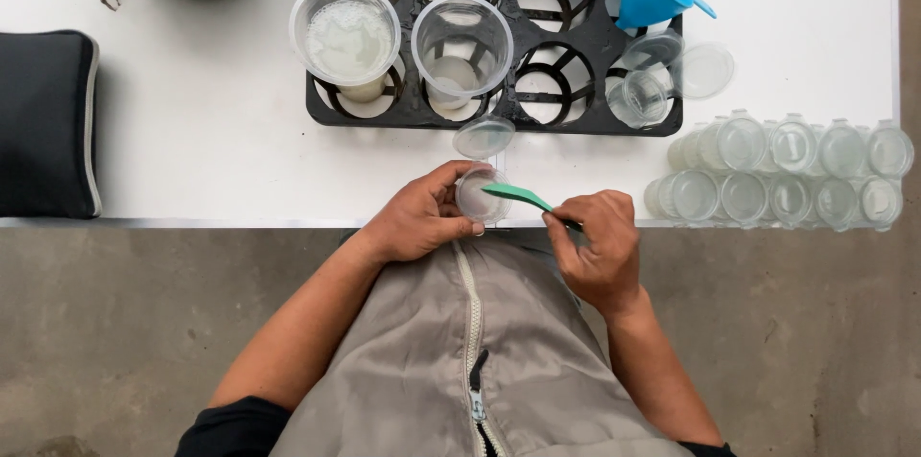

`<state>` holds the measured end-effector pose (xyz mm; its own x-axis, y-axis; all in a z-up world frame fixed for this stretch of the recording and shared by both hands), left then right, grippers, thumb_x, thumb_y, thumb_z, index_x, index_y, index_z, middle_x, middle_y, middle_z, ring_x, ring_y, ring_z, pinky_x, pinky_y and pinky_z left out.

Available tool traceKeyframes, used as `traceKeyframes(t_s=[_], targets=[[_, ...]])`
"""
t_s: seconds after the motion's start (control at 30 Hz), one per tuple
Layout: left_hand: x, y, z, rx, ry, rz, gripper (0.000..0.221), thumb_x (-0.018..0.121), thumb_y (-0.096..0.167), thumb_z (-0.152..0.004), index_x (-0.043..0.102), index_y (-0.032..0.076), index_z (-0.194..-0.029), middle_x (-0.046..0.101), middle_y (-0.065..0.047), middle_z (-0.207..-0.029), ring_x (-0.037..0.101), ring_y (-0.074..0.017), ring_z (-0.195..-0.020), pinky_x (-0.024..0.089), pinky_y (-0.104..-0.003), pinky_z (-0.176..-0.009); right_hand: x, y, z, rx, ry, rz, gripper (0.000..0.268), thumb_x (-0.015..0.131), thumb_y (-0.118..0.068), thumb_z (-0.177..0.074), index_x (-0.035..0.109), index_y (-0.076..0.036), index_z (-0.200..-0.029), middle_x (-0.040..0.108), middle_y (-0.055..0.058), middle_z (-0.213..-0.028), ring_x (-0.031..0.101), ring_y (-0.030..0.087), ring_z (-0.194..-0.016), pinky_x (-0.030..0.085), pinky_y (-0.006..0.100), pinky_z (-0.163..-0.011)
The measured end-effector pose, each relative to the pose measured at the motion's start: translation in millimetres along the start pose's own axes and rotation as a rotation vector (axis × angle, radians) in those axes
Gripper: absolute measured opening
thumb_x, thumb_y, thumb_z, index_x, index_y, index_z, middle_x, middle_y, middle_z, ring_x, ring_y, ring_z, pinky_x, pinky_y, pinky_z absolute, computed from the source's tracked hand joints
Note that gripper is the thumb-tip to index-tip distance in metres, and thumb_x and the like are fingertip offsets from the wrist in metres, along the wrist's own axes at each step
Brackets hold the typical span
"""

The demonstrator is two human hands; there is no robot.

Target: Filling small plastic containers with growth medium using a spoon and sealing them with lids.

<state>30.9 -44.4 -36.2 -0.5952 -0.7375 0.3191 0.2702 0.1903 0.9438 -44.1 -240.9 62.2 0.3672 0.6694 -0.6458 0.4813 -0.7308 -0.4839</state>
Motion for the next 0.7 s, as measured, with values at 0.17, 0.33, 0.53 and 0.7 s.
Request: traceKeyframes(t_s=[0.17,0.33,0.53,0.7], targets=[[-1,-2,0,-0.014,0.004,-0.003,0.073,0.081,-0.004,-0.079,0.053,0.009,-0.146,0.063,-0.007,-0.129,0.065,-0.0153,-0.105,0.061,-0.024,-0.089,-8,12,2,0.191,0.062,-0.168,0.012,0.081,0.001,-0.089,0.07,-0.003,-0.091,0.072,0.01,-0.082,0.069,0.027,-0.07,0.052,0.039,-0.08],[-3,-7,1,-0.015,0.01,-0.006,0.075,0.083,-0.003,-0.079,0.053,0.01,-0.146,0.063,-0.006,-0.13,0.065,-0.015,-0.104,0.061,-0.023,-0.088,-5,53,13,0.438,0.104,-0.503,0.01,0.074,0.008,-0.094,0.066,0.004,-0.097,0.07,0.014,-0.088,0.066,0.017,-0.077,0.053,0.034,-0.079],[-6,-10,4,0.036,0.031,0.006,0.075,0.085,0.0,-0.079,0.053,0.009,-0.146,0.064,-0.007,-0.125,0.066,-0.0143,-0.098,0.063,-0.024,-0.085,-9,76,9,0.567,0.203,-0.584,0.009,0.072,0.005,-0.097,0.063,0.005,-0.1,0.068,0.016,-0.082,0.066,0.017,-0.07,0.056,0.03,-0.072],[-6,-10,6,0.056,0.035,0.03,0.076,0.085,0.001,-0.08,0.05,0.009,-0.147,0.067,-0.009,-0.111,0.068,-0.0122,-0.085,0.066,-0.026,-0.074,-13,111,16,0.659,0.31,-0.726,0.011,0.071,0.007,-0.096,0.062,0.004,-0.101,0.068,0.016,-0.082,0.07,0.019,-0.07,0.059,0.028,-0.068]])
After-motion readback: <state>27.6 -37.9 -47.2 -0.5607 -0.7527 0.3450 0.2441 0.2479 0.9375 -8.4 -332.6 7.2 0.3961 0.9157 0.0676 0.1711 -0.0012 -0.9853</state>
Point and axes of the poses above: each hand's wrist, its own z-axis away from the middle knuckle, its own x-axis out of the palm, y = z × x, the point moved 6 cm from there along -z, towards the middle knuckle
